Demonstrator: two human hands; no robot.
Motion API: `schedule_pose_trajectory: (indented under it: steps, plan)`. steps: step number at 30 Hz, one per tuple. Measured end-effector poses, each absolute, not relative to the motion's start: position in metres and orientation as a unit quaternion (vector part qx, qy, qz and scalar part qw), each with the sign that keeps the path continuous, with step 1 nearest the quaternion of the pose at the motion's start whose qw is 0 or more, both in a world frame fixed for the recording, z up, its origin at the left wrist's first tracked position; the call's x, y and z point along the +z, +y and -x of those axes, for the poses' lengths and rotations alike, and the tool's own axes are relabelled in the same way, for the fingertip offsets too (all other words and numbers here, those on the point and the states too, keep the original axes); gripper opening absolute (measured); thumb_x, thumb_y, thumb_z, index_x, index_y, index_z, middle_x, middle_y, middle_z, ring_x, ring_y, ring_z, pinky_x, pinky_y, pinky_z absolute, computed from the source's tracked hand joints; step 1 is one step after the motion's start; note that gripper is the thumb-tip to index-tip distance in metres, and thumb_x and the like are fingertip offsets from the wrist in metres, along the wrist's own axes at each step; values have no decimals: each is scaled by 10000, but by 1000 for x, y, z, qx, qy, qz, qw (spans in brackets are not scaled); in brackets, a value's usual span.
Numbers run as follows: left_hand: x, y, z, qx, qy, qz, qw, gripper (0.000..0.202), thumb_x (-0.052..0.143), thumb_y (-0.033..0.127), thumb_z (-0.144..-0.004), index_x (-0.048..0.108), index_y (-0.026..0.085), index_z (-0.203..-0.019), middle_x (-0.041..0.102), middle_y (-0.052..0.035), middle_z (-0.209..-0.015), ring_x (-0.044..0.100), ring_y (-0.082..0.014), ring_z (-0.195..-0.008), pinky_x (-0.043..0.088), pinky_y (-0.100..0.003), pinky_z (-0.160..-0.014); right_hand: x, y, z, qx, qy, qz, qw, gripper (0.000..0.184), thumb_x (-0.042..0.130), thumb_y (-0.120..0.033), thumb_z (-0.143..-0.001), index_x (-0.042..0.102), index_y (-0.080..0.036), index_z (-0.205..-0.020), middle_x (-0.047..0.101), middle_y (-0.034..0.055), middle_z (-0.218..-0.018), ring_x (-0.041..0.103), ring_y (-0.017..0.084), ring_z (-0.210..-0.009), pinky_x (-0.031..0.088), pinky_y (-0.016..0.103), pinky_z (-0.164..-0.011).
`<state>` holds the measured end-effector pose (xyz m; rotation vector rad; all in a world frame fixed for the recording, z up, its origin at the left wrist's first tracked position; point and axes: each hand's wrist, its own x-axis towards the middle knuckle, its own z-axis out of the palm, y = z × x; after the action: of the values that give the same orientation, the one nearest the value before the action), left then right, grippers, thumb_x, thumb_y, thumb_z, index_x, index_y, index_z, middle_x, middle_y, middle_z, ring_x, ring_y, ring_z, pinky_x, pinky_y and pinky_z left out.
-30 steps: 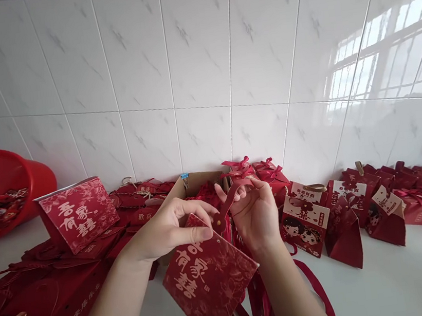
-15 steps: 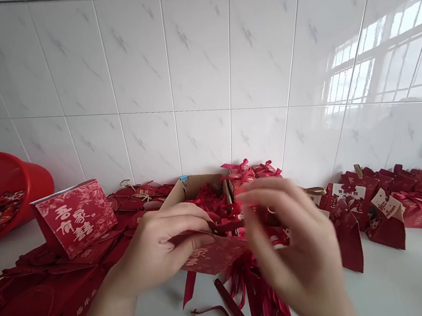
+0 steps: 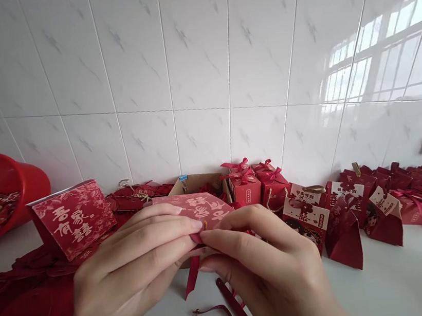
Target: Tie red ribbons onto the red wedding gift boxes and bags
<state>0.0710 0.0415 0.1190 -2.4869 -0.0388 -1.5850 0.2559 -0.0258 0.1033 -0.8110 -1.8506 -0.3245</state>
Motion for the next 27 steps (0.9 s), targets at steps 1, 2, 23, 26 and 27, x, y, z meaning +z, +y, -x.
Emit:
schedule_pose_trajectory:
  steps: [1, 2, 23, 26, 27]
  plan:
    - [119, 40, -71, -543, -14, 835, 85, 233, 598, -5, -810, 636, 194, -925, 717, 17, -911, 664, -107, -878, 531, -256, -963, 103, -26, -254, -130, -768, 336, 529, 225, 681, -104, -816, 688, -215, -1011, 663, 52, -964, 653, 161, -858, 582, 223, -702]
    - [120, 40, -71, -547, -17, 833, 75, 232, 599, -3, -812, 638, 194, -929, 717, 13, -910, 668, -111, -879, 536, -259, -958, 102, -25, -252, -125, -762, 334, 540, 227, 675, -87, -814, 695, -219, -998, 672, 49, -964, 655, 170, -880, 585, 237, -724]
    - [117, 43, -66, -515, 3, 857, -19, 80, 649, 106, -836, 659, 176, -873, 677, -35, -873, 651, -130, -799, 568, -258, -819, 100, -12, -260, 327, -673, 301, 591, 119, 732, -160, -785, 749, -259, -849, 742, 16, -867, 698, 151, -778, 593, 208, -705]
    - [119, 44, -68, -503, -10, 864, 15, 74, 672, 122, -825, 654, 193, -838, 687, -12, -829, 622, -119, -736, 541, -281, -788, 100, -8, -263, 335, -673, 324, 574, 34, 743, -214, -780, 760, -210, -809, 724, 38, -774, 672, 151, -710, 572, 208, -637]
    - [120, 44, -68, -499, -13, 866, 26, 79, 682, 122, -817, 651, 195, -822, 686, -4, -808, 611, -117, -720, 530, -287, -784, 101, -7, -263, 326, -672, 338, 572, 46, 748, -222, -774, 761, -197, -811, 712, 36, -738, 660, 146, -685, 559, 199, -611]
